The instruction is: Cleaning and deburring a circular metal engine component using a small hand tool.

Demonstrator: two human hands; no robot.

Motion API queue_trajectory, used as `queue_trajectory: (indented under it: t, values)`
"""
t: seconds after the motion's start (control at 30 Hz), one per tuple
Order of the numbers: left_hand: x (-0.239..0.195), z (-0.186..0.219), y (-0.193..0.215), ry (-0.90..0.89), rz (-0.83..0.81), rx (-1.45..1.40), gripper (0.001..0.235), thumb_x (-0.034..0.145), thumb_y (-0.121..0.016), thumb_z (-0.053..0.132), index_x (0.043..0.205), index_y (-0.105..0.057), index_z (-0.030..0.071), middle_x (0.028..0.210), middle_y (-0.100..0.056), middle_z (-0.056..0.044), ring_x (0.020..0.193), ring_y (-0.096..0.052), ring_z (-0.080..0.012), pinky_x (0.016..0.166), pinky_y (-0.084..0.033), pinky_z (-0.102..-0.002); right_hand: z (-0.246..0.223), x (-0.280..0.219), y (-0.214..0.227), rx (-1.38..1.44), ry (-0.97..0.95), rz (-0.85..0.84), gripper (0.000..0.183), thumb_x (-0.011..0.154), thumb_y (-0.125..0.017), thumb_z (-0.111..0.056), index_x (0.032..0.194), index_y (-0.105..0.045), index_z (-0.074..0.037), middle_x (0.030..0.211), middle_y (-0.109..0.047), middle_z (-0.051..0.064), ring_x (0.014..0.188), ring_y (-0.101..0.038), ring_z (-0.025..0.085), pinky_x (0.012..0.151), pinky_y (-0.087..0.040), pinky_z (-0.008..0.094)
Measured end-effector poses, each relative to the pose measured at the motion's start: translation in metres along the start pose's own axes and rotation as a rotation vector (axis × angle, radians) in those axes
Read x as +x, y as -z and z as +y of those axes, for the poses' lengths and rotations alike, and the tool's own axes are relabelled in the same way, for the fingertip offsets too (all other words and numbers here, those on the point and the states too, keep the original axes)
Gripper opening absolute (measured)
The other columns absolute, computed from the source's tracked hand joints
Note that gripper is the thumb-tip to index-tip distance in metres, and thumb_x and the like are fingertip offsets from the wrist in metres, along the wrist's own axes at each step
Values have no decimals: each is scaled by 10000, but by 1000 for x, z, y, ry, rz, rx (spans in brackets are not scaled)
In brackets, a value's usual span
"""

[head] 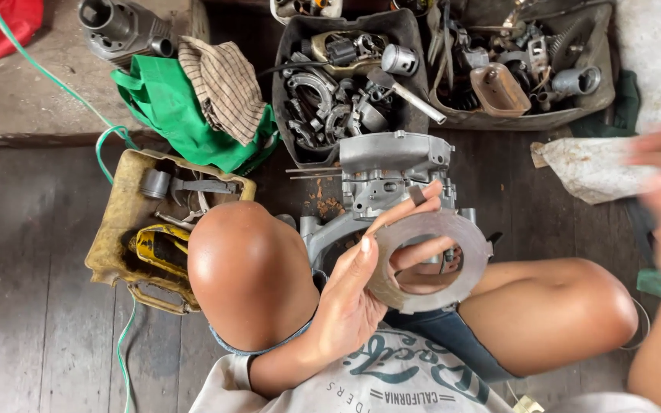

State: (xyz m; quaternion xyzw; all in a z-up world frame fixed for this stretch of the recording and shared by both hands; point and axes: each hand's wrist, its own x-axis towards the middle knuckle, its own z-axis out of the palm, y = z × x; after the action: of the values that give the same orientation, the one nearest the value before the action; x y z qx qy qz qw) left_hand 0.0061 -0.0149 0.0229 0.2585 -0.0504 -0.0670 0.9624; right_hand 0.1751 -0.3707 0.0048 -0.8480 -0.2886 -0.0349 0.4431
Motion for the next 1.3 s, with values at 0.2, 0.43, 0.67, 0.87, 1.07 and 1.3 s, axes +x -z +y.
queue_trajectory:
  t: [0.2,0.43,0.67,0.87,1.07,1.3]
  values:
    - [5,-18,21,144,113,-41,691,1071,-418,426,1623,-301,27,1544,-477,-245,1417,-513,-312,1005,-546,-359,-161,95,-104,40,-110,-515,321,909,-665,-119,1217,-726,-56,1170,-728,69,936,-659,153,820,-517,285]
    - [10,-21,29,138,150,-13,647,1082,-412,399,1582,-355,-7,1517,-501,-216,1420,-521,-321,960,-562,-334,-132,89,-121,295,-179,-544,167,924,-635,-13,1033,-758,15,1105,-764,95,965,-686,152,845,-530,254]
    - [23,-20,18,12,101,-155,668,1082,-414,386,1624,-299,14,1693,-324,-137,1461,-448,-335,1045,-532,-461,-117,84,-102,414,-89,-80,62,1135,-509,-49,1156,-561,-23,1199,-625,112,1060,-623,149,1026,-545,255]
    - [33,-9,9,-168,153,-358,500,1095,-458,251,1564,-376,98,1688,-346,-119,1436,-472,-273,1097,-521,-445,-118,74,-83,474,-67,111,131,1247,-495,-252,1334,-463,-159,1216,-523,-32,1008,-534,60,1023,-506,249]
    - [34,12,-4,-447,269,-482,594,1015,-518,144,1579,-334,167,1650,-357,-162,1508,-386,-329,1126,-438,-480,-180,82,-107,312,-107,-31,280,1065,-626,-59,1315,-521,11,1060,-591,70,937,-603,110,881,-519,203]
    - [10,14,-1,-533,204,-376,582,1017,-497,66,1511,-279,282,1732,-218,-160,1537,-334,-268,1241,-313,-516,-210,88,-131,294,-135,-232,239,965,-600,80,1201,-569,59,1170,-603,110,942,-582,136,883,-523,240]
